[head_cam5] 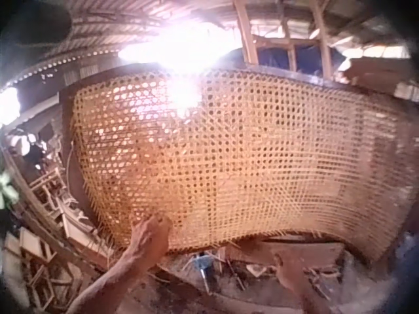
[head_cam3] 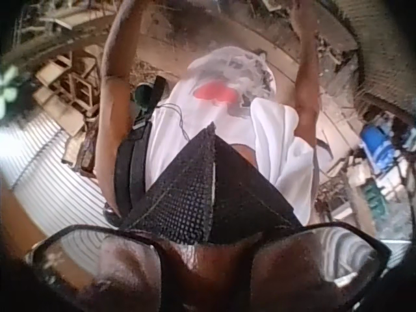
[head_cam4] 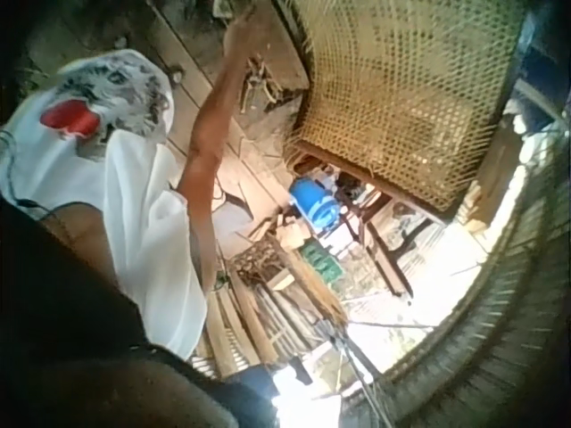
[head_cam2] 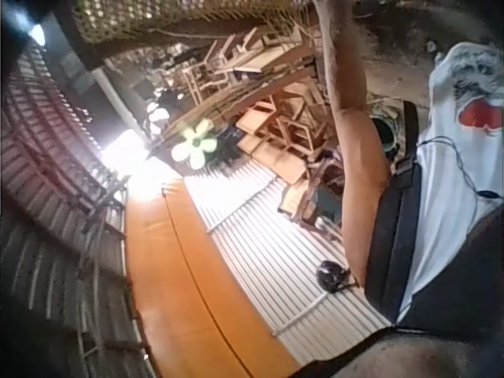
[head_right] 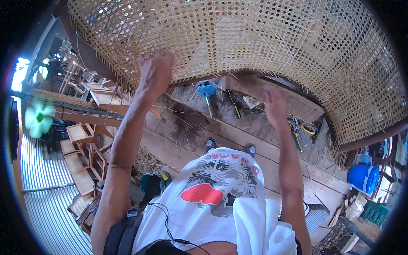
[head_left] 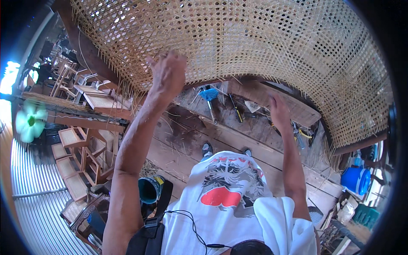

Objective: The recorder is weaving or repairing the mesh back of a chair using rattan strips.

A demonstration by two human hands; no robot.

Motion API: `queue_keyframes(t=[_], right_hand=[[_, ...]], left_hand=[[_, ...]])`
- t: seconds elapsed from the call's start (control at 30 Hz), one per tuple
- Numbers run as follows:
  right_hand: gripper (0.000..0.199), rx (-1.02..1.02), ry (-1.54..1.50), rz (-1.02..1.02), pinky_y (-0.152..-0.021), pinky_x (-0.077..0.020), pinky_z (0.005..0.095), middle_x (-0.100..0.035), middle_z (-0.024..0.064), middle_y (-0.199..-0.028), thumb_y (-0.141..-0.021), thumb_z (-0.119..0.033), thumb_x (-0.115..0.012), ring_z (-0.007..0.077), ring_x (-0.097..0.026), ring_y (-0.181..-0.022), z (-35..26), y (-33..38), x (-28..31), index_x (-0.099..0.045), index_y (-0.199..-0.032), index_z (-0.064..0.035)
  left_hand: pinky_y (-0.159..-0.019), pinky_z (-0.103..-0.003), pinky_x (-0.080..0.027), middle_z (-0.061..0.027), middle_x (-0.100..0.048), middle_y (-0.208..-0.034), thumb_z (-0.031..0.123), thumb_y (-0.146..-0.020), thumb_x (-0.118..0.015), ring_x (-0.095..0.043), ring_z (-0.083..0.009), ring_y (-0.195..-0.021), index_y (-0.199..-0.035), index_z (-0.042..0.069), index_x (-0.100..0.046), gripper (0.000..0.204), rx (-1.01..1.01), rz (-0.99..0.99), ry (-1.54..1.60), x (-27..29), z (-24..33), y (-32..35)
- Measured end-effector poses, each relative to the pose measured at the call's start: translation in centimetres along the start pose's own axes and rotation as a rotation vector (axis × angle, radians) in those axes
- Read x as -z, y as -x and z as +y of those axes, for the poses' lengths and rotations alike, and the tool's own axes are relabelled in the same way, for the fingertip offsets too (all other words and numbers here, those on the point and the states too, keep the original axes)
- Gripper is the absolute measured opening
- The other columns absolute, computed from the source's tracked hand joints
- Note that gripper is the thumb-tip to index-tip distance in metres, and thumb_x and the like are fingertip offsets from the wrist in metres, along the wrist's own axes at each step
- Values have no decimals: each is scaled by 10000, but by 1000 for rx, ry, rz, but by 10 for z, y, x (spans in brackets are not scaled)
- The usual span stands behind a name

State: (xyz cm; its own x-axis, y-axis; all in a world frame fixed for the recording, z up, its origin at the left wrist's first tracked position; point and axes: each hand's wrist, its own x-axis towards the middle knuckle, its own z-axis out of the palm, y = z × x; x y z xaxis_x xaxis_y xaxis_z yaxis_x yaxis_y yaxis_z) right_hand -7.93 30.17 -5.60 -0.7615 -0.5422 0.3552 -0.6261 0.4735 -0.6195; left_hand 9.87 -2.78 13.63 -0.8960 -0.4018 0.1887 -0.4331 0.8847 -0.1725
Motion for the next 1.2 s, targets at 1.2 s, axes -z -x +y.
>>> queue_keyframes(t=[1.2], right_hand=[[145, 353, 183, -77, -839, -565, 493, -729, 155, -942, -945, -191, -634, 355, -711, -914, -230, -197, -24, -736, -1003, -106]], left_hand=[[-936, -497, -469, -89, -752, -1004, 256, -901, -691, -699, -313, -962, -958, 146, -804, 168, 106, 508, 312, -3, -8, -53]])
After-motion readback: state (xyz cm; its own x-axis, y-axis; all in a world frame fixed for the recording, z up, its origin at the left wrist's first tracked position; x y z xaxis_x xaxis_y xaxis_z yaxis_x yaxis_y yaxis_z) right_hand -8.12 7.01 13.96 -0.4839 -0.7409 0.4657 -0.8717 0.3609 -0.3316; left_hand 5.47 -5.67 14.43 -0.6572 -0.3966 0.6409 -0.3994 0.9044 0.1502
